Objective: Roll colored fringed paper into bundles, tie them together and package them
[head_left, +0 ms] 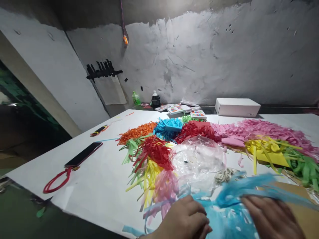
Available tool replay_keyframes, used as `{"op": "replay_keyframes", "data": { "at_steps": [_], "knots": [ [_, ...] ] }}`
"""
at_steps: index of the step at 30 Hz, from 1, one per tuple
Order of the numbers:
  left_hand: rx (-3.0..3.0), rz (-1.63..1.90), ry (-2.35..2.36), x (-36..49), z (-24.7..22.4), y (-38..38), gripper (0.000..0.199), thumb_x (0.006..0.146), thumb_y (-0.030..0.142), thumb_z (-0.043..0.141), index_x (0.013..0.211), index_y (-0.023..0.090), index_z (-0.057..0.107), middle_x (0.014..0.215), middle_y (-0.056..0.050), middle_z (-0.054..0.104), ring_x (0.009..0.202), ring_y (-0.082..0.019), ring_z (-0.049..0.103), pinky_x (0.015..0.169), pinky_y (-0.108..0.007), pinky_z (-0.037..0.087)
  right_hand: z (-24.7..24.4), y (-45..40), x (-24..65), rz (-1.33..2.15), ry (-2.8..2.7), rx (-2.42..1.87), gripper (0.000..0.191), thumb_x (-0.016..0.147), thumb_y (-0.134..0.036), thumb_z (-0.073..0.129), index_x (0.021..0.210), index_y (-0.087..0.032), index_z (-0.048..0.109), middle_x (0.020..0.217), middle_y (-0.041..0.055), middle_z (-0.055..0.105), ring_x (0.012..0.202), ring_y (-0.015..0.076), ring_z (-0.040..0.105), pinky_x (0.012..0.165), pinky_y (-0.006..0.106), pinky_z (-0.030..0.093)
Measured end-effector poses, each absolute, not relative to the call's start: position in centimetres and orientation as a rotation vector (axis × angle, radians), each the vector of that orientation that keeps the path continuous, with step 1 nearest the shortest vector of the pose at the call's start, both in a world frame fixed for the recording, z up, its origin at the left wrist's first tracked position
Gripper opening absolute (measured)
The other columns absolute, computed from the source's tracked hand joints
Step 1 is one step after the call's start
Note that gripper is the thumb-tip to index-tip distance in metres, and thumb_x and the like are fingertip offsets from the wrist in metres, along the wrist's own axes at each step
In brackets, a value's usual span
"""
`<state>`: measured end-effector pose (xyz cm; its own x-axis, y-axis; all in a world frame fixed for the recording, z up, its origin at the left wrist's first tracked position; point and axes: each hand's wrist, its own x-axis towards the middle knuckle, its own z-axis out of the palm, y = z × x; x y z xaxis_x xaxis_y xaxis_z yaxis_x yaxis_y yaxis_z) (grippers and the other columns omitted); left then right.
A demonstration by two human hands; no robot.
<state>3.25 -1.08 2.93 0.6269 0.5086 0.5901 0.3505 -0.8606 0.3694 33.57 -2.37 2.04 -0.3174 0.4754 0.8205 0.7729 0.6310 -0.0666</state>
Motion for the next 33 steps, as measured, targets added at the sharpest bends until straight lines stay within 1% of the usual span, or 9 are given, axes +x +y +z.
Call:
{"op": "replay_keyframes", "data": {
  "at_steps": [3,5,9,13,19,22,26,29,33],
  "knots": [
    [2.271,0.992,0.814,3.2,8.2,-0.2,0.026,0.096,0.019,0.049,0.110,0.013,0.070,0.100,-0.015,0.073,0.089,-0.019,0.067,0.079,-0.027,0.051,5.2,-1.1,27.7,-0.644,-2.241,-0.646,0.037,0.104,-0.016,0.035,0.115,-0.016,0.071,0.106,0.0084,0.076,0.102,0.0226,0.069,0.110,0.042,0.035],
    [2.008,0.853,0.903,3.3,9.8,1.0,0.025,0.094,0.025,0.053,0.103,0.014,0.075,0.094,-0.012,0.073,0.083,-0.019,0.065,0.077,-0.028,0.049,6.9,-0.4,25.2,-0.671,-2.271,-0.585,0.038,0.102,-0.009,0.034,0.110,-0.012,0.071,0.101,0.0090,0.076,0.100,0.0212,0.070,0.110,0.042,0.037],
    [1.263,0.571,0.866,3.2,9.1,3.4,0.032,0.077,0.044,0.076,0.076,0.012,0.076,0.065,-0.002,0.065,0.047,-0.007,0.042,0.049,-0.021,0.032,8.2,1.1,23.4,-0.559,-2.162,-0.554,0.035,0.103,-0.008,0.036,0.105,-0.008,0.071,0.096,0.0104,0.076,0.095,0.0205,0.070,0.103,0.042,0.044],
    [0.880,0.610,0.764,2.4,8.1,4.3,0.040,0.069,0.048,0.084,0.073,0.009,0.074,0.068,-0.004,0.067,0.053,-0.007,0.047,0.054,-0.020,0.033,8.0,2.5,23.1,-0.483,-2.089,-0.546,0.030,0.102,-0.008,0.039,0.103,-0.007,0.070,0.093,0.0115,0.074,0.093,0.0199,0.069,0.098,0.041,0.047],
    [0.853,0.620,0.732,1.9,7.8,4.9,0.037,0.059,0.038,0.090,0.066,0.011,0.067,0.060,-0.002,0.064,0.046,-0.005,0.036,0.047,-0.022,0.018,7.9,3.8,22.2,-0.361,-2.113,-0.499,0.026,0.102,-0.010,0.042,0.105,-0.009,0.067,0.088,0.0086,0.073,0.085,0.0173,0.069,0.093,0.037,0.051],
    [0.874,0.699,0.764,2.2,7.6,5.2,0.038,0.055,0.038,0.092,0.066,0.014,0.065,0.050,0.005,0.054,0.043,-0.005,0.035,0.046,-0.021,0.022,7.1,3.9,21.7,-0.118,-2.079,-0.567,0.021,0.097,-0.008,0.050,0.112,-0.013,0.064,0.091,0.0081,0.070,0.086,0.0174,0.068,0.088,0.035,0.055],
    [1.038,0.869,0.826,2.7,7.2,5.3,0.043,0.061,0.048,0.089,0.070,0.014,0.064,0.056,0.006,0.051,0.048,-0.005,0.040,0.049,-0.021,0.027,5.3,3.9,21.0,0.171,-1.936,-0.748,0.023,0.096,-0.012,0.055,0.116,-0.019,0.063,0.098,0.0077,0.070,0.091,0.0167,0.071,0.077,0.023,0.059],
    [1.172,0.948,0.887,2.8,6.6,5.4,0.045,0.070,0.053,0.083,0.075,0.013,0.065,0.060,0.005,0.053,0.051,-0.006,0.042,0.050,-0.020,0.031,4.3,3.9,20.8,0.223,-1.896,-0.800,0.023,0.095,-0.019,0.060,0.118,-0.021,0.063,0.100,0.0063,0.072,0.088,0.0165,0.073,0.076,0.020,0.060],
    [1.179,0.918,0.885,2.7,6.0,5.7,0.044,0.072,0.053,0.081,0.084,0.015,0.062,0.062,0.003,0.057,0.053,-0.010,0.050,0.050,-0.021,0.040,3.5,3.9,20.8,0.172,-1.963,-0.795,0.035,0.096,-0.011,0.054,0.130,-0.021,0.058,0.101,0.0061,0.073,0.089,0.0143,0.073,0.076,0.017,0.058]
  ]
}}
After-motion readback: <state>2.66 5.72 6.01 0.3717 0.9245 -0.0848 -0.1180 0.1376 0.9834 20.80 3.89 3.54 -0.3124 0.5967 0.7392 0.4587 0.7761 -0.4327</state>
